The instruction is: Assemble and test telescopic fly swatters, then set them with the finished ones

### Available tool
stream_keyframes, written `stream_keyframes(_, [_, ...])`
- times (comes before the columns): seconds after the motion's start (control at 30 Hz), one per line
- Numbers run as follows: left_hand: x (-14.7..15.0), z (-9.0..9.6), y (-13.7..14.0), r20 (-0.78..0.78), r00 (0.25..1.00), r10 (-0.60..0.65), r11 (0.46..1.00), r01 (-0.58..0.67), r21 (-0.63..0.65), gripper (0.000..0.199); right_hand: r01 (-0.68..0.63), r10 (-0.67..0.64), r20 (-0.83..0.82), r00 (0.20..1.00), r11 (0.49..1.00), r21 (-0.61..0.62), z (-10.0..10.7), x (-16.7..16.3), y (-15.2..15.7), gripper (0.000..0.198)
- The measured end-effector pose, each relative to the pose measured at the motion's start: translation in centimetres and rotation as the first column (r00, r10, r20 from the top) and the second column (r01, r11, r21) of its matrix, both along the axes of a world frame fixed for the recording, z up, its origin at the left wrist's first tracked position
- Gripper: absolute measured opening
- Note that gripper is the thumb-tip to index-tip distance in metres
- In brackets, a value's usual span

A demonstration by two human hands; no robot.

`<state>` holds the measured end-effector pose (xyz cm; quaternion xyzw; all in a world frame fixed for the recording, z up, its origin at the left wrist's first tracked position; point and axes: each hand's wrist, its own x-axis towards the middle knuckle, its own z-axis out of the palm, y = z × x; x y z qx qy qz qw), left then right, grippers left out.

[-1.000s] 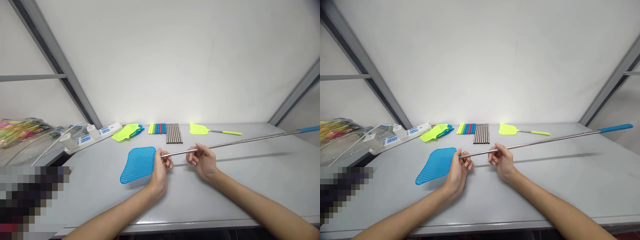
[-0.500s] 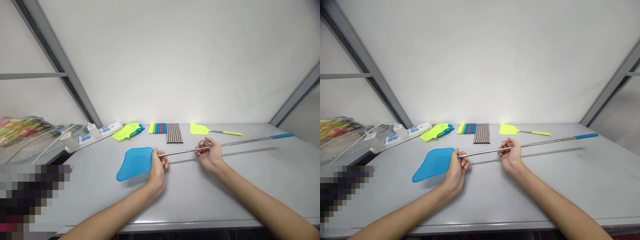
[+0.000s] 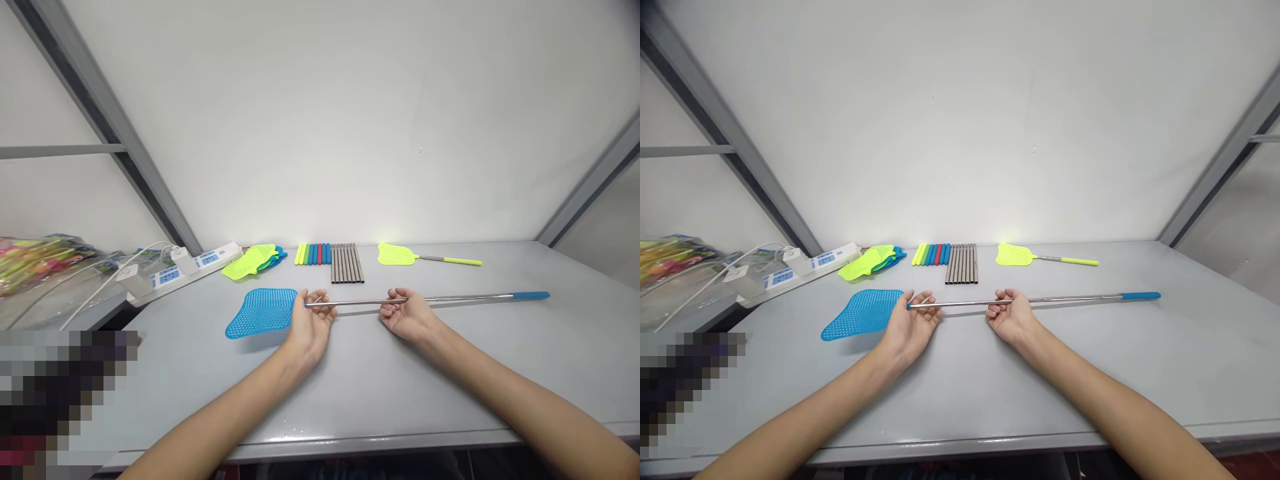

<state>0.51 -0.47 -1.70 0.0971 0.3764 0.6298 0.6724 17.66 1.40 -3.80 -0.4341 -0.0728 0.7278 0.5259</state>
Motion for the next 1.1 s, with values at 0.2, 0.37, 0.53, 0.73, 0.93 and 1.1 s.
stream_keyframes(0.2, [-1.3,1.0,1.6,0.195,0.978,0.068,0.997,-0.063,-0.034,0.034,-0.095,0.095,-0.001,0.995,0.995,0.009,0.7,-1.0,-1.0,0.024])
stream_keyframes(0.37, [-1.2,0.5,1.3,0.262,0.960,0.099,0.994,-0.081,-0.080,0.036,-0.151,0.149,0.034,0.988,0.987,0.061,1.0,-1.3,-1.9,0.017])
stream_keyframes(0.53, [-0.8,-0.2,1.1,0.241,0.957,0.160,0.981,-0.128,-0.142,0.030,-0.153,0.143,0.084,0.986,0.980,0.129,1.0,-1.5,-2.5,0.018])
stream_keyframes(0.73, [-0.3,-0.9,0.5,0.109,0.982,0.155,0.979,-0.138,-0.150,0.022,-0.296,0.290,0.067,0.955,0.948,0.118,1.1,-1.7,-2.8,0.024])
stream_keyframes(0.93, [0.2,-1.2,-0.4,-0.023,0.991,0.133,0.989,-0.134,-0.057,0.039,-0.343,0.345,0.005,0.939,0.932,0.122,0.9,-1.8,-2.9,0.025])
stream_keyframes(1.1, [0.8,-1.3,-1.0,-0.056,0.991,0.121,0.993,-0.121,0.007,0.036,-0.323,0.330,-0.031,0.943,0.936,0.138,0.5,-1.9,-2.8,0.022])
